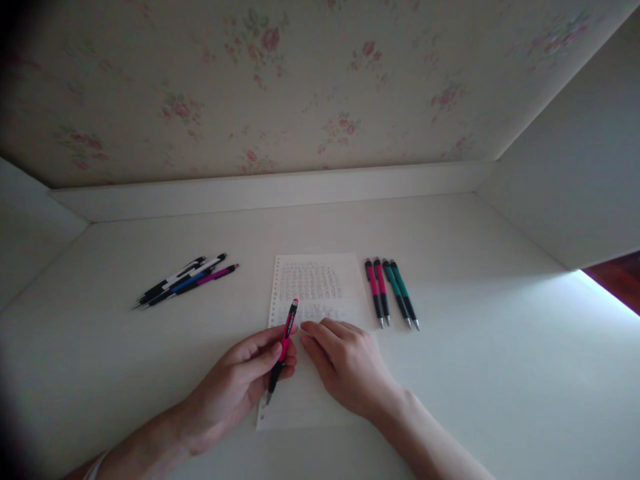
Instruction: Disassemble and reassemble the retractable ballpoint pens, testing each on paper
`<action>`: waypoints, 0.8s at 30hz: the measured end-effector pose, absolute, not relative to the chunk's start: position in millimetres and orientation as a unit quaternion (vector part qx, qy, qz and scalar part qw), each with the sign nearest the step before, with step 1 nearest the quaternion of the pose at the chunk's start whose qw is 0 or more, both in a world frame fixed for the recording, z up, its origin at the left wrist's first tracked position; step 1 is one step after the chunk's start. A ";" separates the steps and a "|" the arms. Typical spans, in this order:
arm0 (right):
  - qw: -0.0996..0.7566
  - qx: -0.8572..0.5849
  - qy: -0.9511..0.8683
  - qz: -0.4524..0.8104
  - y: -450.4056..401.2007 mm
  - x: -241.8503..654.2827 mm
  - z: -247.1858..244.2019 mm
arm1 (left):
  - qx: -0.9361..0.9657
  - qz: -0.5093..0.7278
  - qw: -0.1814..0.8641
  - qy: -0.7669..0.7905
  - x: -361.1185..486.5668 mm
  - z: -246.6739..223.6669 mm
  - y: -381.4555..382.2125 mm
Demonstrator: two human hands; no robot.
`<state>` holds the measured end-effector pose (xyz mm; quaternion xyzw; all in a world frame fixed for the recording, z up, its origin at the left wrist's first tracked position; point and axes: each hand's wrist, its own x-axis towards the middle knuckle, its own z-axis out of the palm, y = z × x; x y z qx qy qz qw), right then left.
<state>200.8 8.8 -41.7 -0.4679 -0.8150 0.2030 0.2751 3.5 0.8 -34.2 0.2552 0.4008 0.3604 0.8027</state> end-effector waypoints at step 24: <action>0.320 -0.503 -0.678 0.431 3.6 199.4 -32.8 | 0.490 0.200 0.776 0.343 -5.2 -33.6 -6.0</action>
